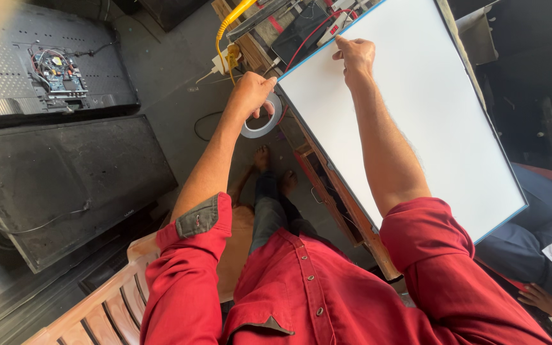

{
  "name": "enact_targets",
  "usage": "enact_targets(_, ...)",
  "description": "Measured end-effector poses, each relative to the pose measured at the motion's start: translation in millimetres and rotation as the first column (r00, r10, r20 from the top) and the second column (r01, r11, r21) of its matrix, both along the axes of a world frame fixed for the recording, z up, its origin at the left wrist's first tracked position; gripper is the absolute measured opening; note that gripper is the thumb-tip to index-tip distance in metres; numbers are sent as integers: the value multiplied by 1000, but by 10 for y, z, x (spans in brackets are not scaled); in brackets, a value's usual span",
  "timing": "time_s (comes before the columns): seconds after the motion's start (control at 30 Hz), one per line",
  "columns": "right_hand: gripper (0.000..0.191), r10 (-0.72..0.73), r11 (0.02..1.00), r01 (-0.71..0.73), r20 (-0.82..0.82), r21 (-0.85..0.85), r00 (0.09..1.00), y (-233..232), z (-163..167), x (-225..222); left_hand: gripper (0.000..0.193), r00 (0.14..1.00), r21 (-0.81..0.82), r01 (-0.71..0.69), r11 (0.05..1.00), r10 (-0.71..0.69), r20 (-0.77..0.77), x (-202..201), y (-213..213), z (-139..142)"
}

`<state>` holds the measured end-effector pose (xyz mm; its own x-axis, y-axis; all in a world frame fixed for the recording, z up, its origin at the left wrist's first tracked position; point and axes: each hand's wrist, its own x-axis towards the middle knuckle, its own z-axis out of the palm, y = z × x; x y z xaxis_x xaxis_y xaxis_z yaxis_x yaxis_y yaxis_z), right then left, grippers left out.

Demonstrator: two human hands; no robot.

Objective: The person applies blue tape along the edges of a large white television panel resting on their lap and the workbench, cutting the tape with scissors and pressing it down by hand. They open a bench drawer to retrieve tape rolls, then continue taping and smoothing the panel edges.

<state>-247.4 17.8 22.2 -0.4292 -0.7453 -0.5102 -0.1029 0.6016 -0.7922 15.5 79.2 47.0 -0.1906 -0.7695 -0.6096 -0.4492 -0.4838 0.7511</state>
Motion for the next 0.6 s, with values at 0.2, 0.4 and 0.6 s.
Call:
enact_targets(0.2, 24, 9, 1000, -9, -32, -3, 999, -9, -12, 1, 43, 986, 73, -86, 994, 95, -134, 13, 17, -161)
enact_targets(0.4, 27, 13, 1000, -12, -81, 8, 997, -8, -6, 40, 45, 958, 23, -178, 984, 179, -225, -5, 102, -241)
enact_targets(0.6, 30, 26, 1000, -25, -117, 10, 993, -6, 9, 84, 40, 913, -7, -248, 969, 231, -335, -22, 132, -240)
